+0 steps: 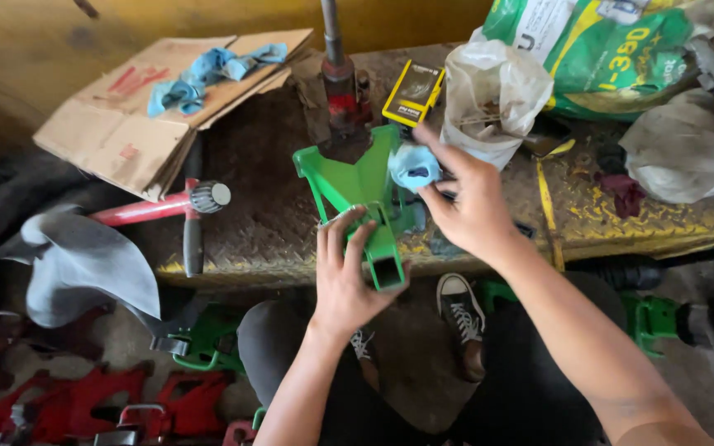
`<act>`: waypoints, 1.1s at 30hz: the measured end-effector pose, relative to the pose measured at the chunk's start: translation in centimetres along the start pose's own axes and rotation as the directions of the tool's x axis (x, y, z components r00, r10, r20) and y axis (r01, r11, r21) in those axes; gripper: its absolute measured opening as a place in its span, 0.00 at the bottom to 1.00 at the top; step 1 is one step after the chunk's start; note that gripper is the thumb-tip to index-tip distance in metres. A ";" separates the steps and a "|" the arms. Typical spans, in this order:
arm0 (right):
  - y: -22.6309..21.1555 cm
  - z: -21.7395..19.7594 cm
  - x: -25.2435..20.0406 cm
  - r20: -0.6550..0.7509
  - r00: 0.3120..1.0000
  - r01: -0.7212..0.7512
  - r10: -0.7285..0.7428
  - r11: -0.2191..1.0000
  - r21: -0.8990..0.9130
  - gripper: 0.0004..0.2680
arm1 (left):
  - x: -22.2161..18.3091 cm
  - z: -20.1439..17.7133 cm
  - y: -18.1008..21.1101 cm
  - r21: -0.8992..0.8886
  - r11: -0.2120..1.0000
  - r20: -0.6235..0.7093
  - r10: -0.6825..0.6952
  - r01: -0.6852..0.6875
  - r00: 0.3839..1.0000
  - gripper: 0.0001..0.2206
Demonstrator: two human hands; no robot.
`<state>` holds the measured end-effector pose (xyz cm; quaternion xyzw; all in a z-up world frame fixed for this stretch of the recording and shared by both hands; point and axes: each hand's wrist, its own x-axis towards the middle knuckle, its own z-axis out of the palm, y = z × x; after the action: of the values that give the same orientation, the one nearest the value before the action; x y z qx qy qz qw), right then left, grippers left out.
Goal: Cleaning a green automotive jack stand using a blue cloth.
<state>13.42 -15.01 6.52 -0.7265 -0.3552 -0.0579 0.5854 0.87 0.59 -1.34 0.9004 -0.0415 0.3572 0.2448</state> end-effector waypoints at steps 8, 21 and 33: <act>-2.1 -0.3 -1.0 0.421 0.904 0.203 -0.075 0.942 -0.269 0.14 | -1.2 -0.3 0.7 -0.152 0.980 -0.011 -0.132 0.129 0.991 0.55; -3.0 0.4 -2.0 0.565 0.825 0.150 0.007 0.961 -0.231 0.09 | -2.6 -0.2 0.1 -0.171 0.957 0.266 -0.185 0.235 0.946 0.65; -5.3 -0.6 -3.8 0.756 0.634 0.246 -0.162 0.969 0.002 0.08 | -2.8 -0.5 -0.6 -0.192 0.958 0.280 -0.157 0.215 0.947 0.60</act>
<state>7.71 -16.88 9.11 -0.6690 -0.6413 0.1634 0.3384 -1.31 1.10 -3.13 0.9069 -0.0269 0.2036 0.3680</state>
